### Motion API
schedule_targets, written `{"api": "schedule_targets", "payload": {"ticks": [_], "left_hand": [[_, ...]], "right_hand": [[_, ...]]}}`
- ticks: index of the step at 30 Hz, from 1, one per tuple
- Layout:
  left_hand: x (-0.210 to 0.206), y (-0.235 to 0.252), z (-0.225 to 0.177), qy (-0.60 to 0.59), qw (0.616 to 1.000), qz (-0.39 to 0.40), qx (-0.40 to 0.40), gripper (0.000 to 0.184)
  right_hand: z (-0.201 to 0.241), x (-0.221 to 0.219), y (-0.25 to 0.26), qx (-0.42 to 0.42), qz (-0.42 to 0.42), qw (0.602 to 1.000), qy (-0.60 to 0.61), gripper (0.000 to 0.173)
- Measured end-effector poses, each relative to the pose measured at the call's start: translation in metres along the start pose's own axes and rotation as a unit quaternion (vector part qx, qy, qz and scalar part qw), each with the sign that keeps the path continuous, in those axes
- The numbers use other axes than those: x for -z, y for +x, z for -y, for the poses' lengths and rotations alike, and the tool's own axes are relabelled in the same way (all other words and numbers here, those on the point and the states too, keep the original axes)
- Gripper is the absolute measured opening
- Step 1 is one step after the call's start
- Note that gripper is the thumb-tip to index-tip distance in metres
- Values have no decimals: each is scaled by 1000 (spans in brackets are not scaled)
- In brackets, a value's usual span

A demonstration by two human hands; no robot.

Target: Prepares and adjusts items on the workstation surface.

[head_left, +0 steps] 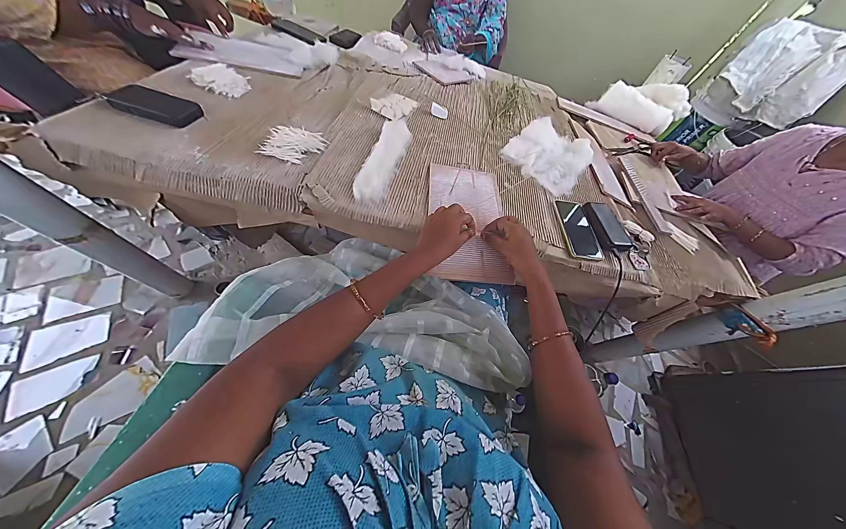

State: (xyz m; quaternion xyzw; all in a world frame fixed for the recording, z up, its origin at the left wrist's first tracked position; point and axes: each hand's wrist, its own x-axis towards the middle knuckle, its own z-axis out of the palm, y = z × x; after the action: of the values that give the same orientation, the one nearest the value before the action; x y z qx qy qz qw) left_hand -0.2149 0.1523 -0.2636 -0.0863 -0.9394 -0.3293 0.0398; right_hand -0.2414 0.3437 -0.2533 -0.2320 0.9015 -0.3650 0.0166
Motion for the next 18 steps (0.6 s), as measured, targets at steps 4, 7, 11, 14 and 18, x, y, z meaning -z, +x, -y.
{"api": "schedule_targets", "payload": {"ticks": [4, 7, 11, 14, 18], "left_hand": [[-2, 2, 3, -6, 1000, -3, -8, 23], [0, 2, 5, -11, 1000, 5, -15, 23], [12, 1, 8, -43, 998, 7, -35, 30], [25, -4, 14, -60, 998, -15, -20, 29], [33, -13, 24, -56, 998, -38, 16, 27]], "right_hand": [[-15, -2, 14, -5, 5, 1000, 9, 17], [-16, -2, 15, -8, 5, 1000, 15, 17], [-14, 1, 13, -4, -4, 1000, 23, 18], [-11, 1, 11, -18, -24, 999, 31, 24], [-5, -4, 10, 6, -82, 996, 22, 25]]}}
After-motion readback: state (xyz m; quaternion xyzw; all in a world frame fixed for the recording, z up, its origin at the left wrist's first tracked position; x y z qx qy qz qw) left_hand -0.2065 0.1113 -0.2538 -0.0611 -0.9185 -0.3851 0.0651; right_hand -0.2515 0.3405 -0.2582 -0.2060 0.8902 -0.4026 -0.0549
